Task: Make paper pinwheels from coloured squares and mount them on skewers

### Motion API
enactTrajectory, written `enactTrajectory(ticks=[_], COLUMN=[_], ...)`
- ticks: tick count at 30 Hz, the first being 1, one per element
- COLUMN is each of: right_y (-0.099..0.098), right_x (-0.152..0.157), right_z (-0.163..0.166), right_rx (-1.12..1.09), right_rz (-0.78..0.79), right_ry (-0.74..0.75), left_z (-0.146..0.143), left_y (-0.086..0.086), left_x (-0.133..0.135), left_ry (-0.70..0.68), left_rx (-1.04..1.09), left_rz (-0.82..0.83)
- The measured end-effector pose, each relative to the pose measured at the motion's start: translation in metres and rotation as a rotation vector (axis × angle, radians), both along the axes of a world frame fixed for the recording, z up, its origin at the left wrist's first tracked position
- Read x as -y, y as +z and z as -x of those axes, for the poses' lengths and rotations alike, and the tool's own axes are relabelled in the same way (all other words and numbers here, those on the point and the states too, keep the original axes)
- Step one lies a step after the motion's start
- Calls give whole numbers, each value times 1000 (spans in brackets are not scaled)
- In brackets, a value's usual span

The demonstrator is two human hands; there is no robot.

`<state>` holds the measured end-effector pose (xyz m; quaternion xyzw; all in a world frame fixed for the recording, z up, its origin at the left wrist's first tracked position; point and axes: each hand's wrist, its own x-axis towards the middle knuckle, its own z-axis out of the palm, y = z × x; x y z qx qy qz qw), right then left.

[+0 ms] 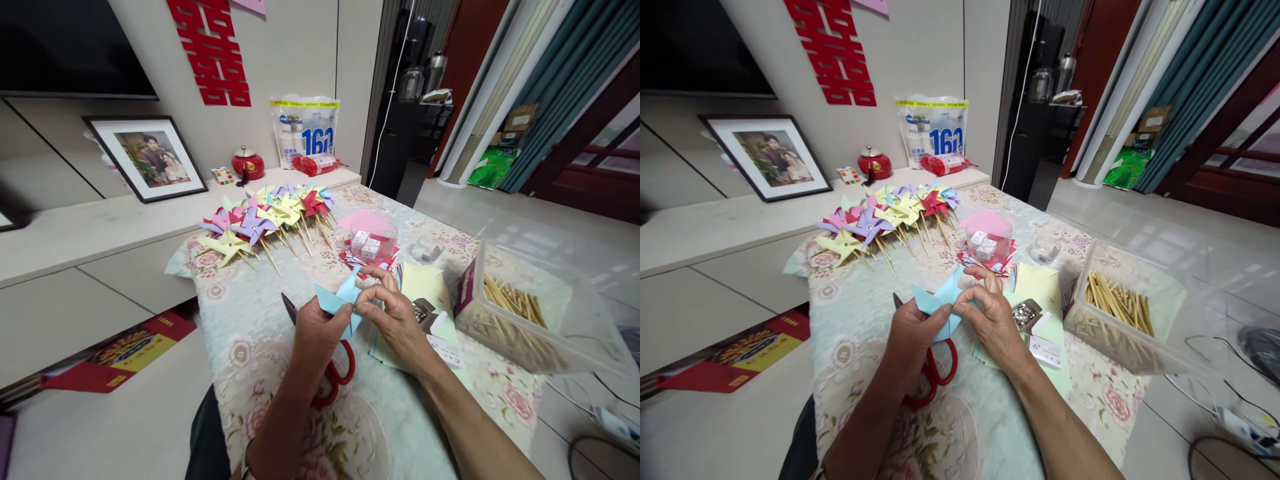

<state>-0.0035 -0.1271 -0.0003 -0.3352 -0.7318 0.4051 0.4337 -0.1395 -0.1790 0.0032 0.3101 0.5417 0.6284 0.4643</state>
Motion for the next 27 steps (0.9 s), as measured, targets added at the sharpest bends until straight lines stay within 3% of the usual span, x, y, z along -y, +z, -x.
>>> enactTrajectory(ticks=[7, 15, 27], right_y=[1, 1, 0], right_x=[0, 1, 1], right_z=[0, 0, 1], right_rx=[-33, -42, -45], right_rz=[92, 116, 146], right_ry=[34, 41, 41], left_z=[1, 1, 2], left_y=[-9, -5, -14], left_x=[-2, -3, -6], left_ry=[-25, -10, -12], left_rx=[18, -42, -84], left_rz=[-5, -8, -14])
